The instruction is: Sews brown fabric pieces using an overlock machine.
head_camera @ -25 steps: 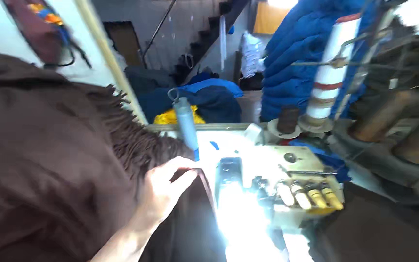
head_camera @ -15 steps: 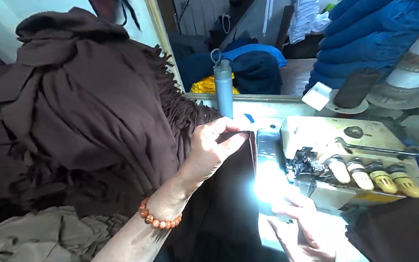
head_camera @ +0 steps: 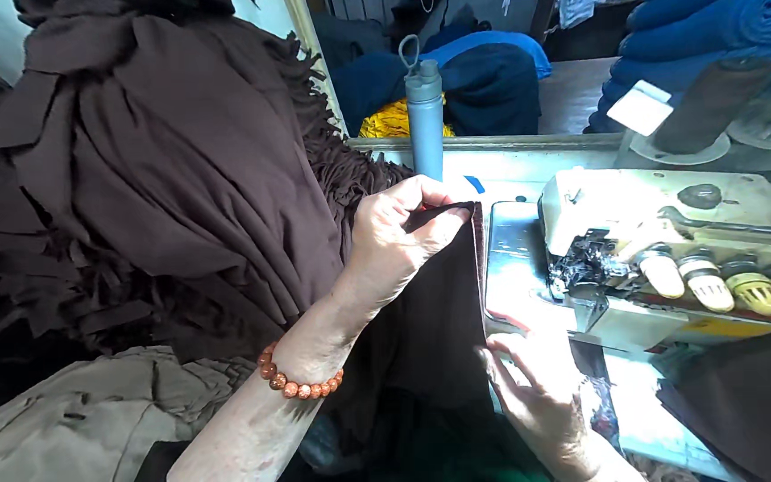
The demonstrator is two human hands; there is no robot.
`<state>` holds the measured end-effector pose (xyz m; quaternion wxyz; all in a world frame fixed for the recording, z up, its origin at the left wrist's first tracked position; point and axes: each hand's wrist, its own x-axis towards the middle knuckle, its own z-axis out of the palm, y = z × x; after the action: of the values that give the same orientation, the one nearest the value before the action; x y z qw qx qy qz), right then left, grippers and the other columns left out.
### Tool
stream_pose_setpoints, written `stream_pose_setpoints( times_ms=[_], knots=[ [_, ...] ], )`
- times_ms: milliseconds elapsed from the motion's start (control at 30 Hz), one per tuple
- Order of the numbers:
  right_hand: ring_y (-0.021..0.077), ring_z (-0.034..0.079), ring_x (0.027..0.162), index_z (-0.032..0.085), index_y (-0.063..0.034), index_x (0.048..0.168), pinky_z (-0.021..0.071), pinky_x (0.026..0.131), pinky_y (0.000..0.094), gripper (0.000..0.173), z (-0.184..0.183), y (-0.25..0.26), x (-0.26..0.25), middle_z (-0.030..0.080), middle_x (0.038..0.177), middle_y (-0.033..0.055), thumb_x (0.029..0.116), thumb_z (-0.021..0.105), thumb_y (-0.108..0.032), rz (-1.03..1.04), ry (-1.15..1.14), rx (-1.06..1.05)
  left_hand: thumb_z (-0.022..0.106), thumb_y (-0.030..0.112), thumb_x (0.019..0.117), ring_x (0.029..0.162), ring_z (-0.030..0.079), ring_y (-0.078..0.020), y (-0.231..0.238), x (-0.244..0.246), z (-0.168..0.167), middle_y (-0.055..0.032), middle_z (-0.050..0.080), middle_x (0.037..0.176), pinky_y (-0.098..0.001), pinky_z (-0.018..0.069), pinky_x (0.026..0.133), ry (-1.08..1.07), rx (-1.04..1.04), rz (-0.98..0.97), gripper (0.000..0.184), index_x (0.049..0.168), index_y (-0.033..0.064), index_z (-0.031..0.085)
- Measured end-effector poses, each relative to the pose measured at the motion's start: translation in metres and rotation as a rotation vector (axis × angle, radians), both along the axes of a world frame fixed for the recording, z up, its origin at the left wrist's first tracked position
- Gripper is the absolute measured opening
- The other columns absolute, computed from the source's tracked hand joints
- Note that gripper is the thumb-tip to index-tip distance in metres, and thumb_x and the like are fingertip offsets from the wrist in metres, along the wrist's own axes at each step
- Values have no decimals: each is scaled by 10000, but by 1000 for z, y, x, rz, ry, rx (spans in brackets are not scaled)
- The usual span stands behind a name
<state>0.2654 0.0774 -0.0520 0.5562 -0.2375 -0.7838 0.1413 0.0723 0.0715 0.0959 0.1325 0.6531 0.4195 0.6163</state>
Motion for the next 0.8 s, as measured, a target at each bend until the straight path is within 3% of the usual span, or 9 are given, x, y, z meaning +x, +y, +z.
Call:
stream_pose_setpoints(
  times_ms=[67, 167, 267, 333, 433, 500, 533, 633, 800],
  knots=[
    [61, 650, 977, 716, -124, 830, 499, 890, 175, 148, 3, -8, 1, 723, 943, 27, 937, 665, -211, 11, 39, -19, 619, -71, 912, 802, 636, 26, -5, -1, 2, 48, 674, 856, -131, 538, 754, 21, -33, 38, 114, 954, 24, 667],
    [33, 656, 915, 677, -87, 912, 533, 839, 160, 113, 0, -16, 1, 707, 914, 9, 964, 650, -184, 156, 95, -100, 628, -70, 881, 778, 642, 23, 0, -3, 1, 54, 686, 835, -140, 544, 730, 13, 5, 63, 125, 927, 36, 677],
    [-36, 668, 824, 717, -10, 960, 549, 780, 102, 144, -1, -20, 0, 722, 864, 14, 870, 676, -115, 237, 129, -358, 626, -91, 872, 794, 642, 33, -3, -2, 3, 70, 689, 855, -137, 548, 748, 11, 14, 17, 151, 928, 43, 668],
    [-58, 652, 800, 743, 0, 967, 536, 741, 89, 156, 0, -20, 4, 729, 868, 9, 874, 670, -101, 283, 150, -473, 620, -93, 874, 801, 648, 32, -5, -5, 4, 76, 694, 867, -143, 554, 752, 18, 30, -16, 159, 934, 45, 668],
    [-9, 649, 926, 747, -110, 878, 550, 795, 128, 89, -2, -17, 7, 698, 977, -17, 876, 700, -185, 286, 145, -565, 609, -73, 893, 826, 656, 21, -10, -14, 7, 79, 699, 897, -154, 561, 761, 33, 37, -106, 163, 951, 66, 671],
    [26, 671, 1068, 742, -153, 819, 567, 871, 177, 48, 4, -15, 9, 727, 1167, -22, 849, 720, -183, 357, 153, -771, 608, -64, 914, 810, 643, 3, -17, -13, 10, 57, 684, 893, -151, 550, 746, 19, 9, -166, 142, 951, 59, 667],
    [35, 684, 1070, 747, -151, 784, 573, 870, 191, 42, 9, -13, 9, 741, 1179, -22, 825, 738, -147, 404, 173, -903, 607, -59, 916, 794, 638, -1, -19, -13, 12, 51, 679, 884, -146, 546, 730, 19, -1, -185, 134, 950, 56, 668],
    [61, 696, 939, 757, -155, 747, 573, 800, 205, 64, 12, -9, 11, 760, 990, -5, 791, 803, -146, 499, 225, -1099, 603, -47, 927, 783, 632, -5, -19, -14, 13, 51, 672, 873, -144, 537, 719, 38, -8, -193, 125, 952, 60, 663],
    [44, 650, 822, 726, -182, 718, 525, 687, 173, 120, 6, -14, 11, 702, 865, -36, 793, 810, -224, 425, 210, -972, 544, -72, 949, 832, 641, 0, -17, -27, 7, 48, 674, 921, -143, 540, 747, 75, -2, -202, 177, 1022, 53, 645]
  ],
)
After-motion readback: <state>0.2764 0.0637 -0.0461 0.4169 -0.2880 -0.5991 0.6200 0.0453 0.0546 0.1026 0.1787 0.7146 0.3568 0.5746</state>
